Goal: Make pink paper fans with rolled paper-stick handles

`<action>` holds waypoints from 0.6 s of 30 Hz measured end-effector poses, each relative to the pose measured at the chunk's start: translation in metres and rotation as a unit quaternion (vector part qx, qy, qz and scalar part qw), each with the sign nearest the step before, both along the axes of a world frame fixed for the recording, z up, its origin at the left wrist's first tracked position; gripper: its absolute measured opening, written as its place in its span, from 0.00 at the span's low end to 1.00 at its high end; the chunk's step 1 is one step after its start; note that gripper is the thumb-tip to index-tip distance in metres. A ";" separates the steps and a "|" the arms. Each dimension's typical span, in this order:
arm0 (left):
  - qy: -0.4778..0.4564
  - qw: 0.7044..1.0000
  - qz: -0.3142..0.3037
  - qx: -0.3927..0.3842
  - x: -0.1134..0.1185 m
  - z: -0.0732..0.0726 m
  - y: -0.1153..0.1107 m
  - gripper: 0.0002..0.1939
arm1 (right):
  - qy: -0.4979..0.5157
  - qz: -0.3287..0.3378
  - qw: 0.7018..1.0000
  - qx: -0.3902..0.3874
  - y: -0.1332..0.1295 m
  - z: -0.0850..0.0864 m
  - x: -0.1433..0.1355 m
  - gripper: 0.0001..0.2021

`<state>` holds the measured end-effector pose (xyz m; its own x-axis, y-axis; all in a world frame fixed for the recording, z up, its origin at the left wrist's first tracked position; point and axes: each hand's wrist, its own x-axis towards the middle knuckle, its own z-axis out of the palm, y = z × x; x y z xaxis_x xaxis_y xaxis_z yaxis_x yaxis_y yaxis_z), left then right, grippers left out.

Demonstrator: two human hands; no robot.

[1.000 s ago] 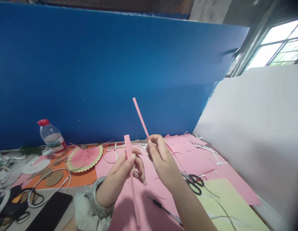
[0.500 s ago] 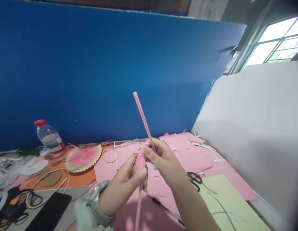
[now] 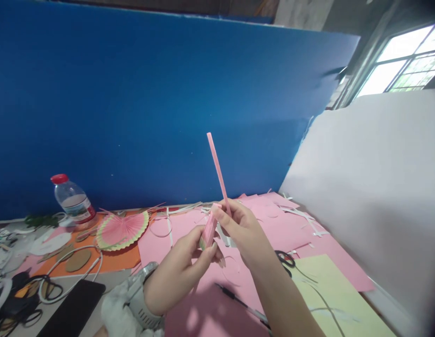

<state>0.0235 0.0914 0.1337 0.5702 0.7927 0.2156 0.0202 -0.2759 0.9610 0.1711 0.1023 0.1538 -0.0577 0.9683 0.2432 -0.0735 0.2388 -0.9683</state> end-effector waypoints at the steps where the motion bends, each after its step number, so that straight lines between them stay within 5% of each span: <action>1: 0.001 1.000 -0.003 -0.002 -0.001 -0.001 0.000 0.07 | -0.001 -0.003 1.000 0.000 0.000 0.000 0.001 0.15; 11: -0.030 0.999 -0.015 -0.043 -0.005 -0.002 -0.002 0.08 | -0.008 0.006 1.000 0.014 -0.002 0.002 0.004 0.13; 18: -0.145 0.936 -0.254 -0.194 -0.012 -0.006 -0.005 0.18 | 0.042 0.169 0.985 0.001 -0.010 0.008 0.010 0.25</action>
